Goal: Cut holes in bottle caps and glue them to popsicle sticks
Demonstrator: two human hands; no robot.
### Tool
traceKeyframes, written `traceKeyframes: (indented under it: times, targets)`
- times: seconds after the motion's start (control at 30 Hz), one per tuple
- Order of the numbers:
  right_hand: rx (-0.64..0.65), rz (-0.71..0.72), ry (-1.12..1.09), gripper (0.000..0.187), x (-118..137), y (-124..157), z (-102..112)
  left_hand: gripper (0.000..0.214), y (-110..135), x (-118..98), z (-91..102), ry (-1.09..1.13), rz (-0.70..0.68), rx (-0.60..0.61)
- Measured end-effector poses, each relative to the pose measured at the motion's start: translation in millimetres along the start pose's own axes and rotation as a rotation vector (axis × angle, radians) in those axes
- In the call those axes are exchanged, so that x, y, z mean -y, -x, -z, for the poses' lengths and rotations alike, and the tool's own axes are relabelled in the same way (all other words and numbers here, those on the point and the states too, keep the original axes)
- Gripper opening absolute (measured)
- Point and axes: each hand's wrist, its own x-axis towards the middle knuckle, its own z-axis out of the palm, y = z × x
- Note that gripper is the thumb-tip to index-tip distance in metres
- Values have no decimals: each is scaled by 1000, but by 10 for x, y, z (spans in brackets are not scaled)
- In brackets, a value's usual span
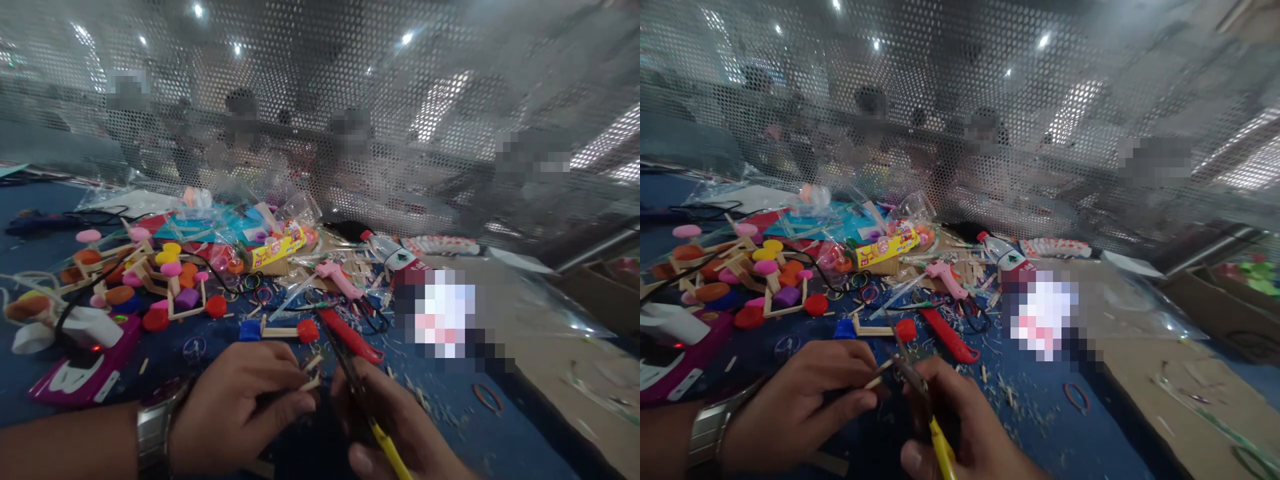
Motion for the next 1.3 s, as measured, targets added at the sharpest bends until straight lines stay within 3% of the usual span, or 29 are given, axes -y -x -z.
traceKeyframes:
  times: [0.13,0.27,0.53,0.9,1.1,1.3]
  targets:
    - [-66,124,314,43,-4,40,49,26,-11,5,45,50,-14,-78]
    - [-136,352,557,45,51,-13,39,16,-8,31,51,90,-10,-100]
    - [-152,446,534,29,-11,-137,-2,22,9,39,57,89,-41,-75]
    - [-83,315,530,33,53,-131,24,10,12,33,64,99,-38,-40]
    - [-103,373,539,34,61,-150,19,13,16,44,67,96,-53,-55]
    - [-111,285,559,24,168,-158,-23,8,6,36,66,67,-89,-63]
